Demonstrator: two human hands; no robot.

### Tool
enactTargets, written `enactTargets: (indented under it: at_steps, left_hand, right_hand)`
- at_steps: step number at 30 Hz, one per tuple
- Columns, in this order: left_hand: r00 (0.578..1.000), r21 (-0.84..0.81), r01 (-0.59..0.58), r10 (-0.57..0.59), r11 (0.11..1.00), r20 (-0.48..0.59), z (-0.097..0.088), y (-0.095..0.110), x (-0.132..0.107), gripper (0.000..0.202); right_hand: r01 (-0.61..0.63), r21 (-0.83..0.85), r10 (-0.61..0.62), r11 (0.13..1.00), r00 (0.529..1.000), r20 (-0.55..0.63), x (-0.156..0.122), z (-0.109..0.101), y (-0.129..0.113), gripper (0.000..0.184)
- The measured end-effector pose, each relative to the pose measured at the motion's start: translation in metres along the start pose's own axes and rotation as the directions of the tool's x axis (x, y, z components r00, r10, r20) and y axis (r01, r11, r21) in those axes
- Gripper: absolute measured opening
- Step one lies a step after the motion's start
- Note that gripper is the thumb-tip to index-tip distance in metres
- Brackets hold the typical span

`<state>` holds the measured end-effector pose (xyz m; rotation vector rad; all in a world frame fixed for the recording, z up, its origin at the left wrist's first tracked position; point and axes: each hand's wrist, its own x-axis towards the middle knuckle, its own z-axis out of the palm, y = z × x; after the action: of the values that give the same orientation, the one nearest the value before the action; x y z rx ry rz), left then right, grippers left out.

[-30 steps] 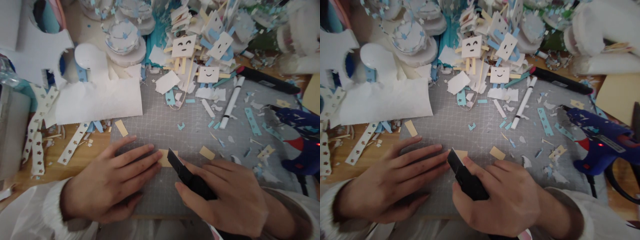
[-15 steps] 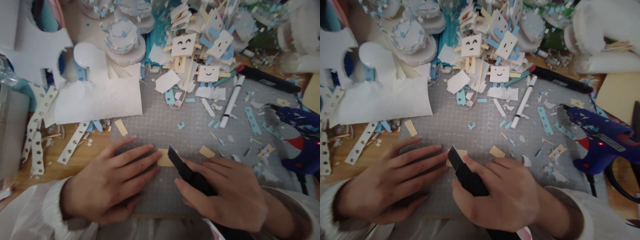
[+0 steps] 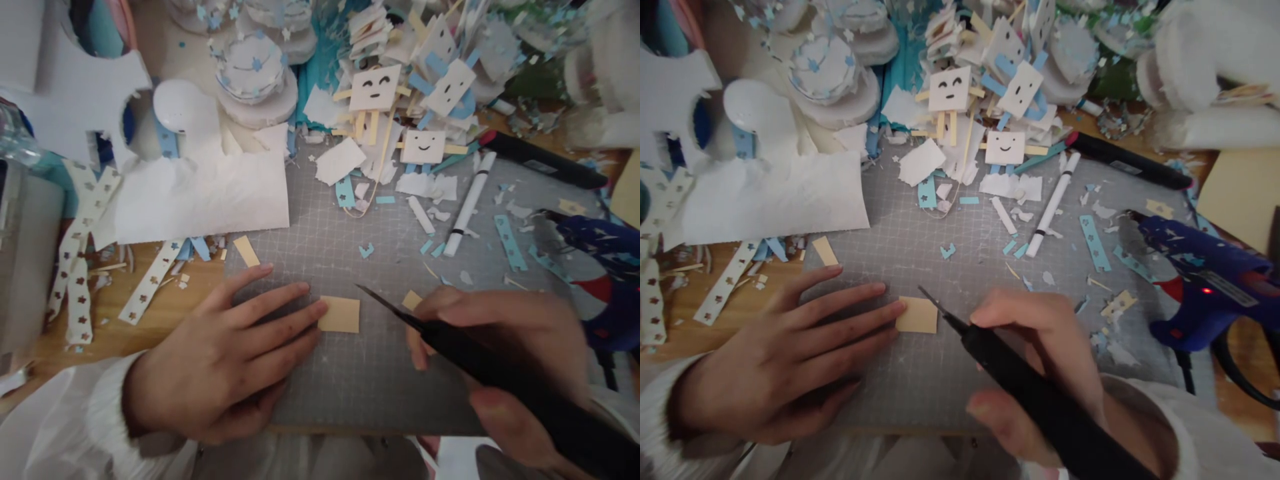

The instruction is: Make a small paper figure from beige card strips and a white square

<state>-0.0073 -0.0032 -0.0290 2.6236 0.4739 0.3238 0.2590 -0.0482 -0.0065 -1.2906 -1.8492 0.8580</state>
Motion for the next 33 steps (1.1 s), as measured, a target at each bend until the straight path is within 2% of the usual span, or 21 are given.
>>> enactTargets:
  at_steps: [3, 8, 11, 14, 18, 21, 27, 33]
  left_hand:
    - [1.000, -0.006, 0.010, -0.010, 1.000, 0.016, 0.000, 0.001, 0.000, 0.040]
    - [0.999, -0.002, 0.052, -0.052, 0.999, 0.001, -0.001, 0.004, 0.000, 0.039]
    - [1.000, 0.007, 0.012, -0.012, 1.000, 0.001, -0.001, 0.003, 0.001, 0.041]
    - [0.999, 0.008, -0.033, 0.033, 0.999, 0.003, -0.001, 0.001, 0.000, 0.044]
    - [1.000, -0.025, 0.011, -0.011, 1.000, 0.013, -0.001, 0.001, 0.000, 0.044]
    - [1.000, -0.027, 0.001, -0.001, 1.000, -0.002, -0.001, 0.001, 0.000, 0.043]
    - [1.000, -0.039, 0.009, -0.009, 0.999, -0.001, 0.000, 0.002, 0.000, 0.043]
    - [1.000, -0.035, 0.022, -0.022, 0.999, -0.007, 0.001, 0.003, 0.000, 0.041]
  right_hand:
    - [-0.126, 0.207, 0.127, 0.970, 0.992, 0.009, -0.001, 0.002, 0.000, 0.018]
    - [-0.219, 0.295, 0.186, 0.930, 0.973, 0.137, 0.002, 0.007, 0.000, 0.008]
    - [-0.204, 0.289, 0.172, 0.935, 0.976, 0.135, 0.004, 0.010, 0.001, 0.018]
    - [-0.202, 0.259, 0.161, 0.944, 0.972, 0.169, 0.005, 0.010, 0.001, 0.020]
    - [-0.177, 0.194, 0.146, 0.965, 0.975, 0.166, 0.006, 0.008, 0.001, 0.018]
    - [-0.184, 0.176, 0.158, 0.967, 0.976, 0.151, 0.006, 0.010, -0.001, 0.017]
    - [-0.220, 0.217, 0.210, 0.951, 0.975, 0.067, 0.000, 0.018, 0.000, 0.015]
    - [-0.214, 0.202, 0.199, 0.956, 0.976, 0.093, -0.001, 0.018, 0.001, 0.017]
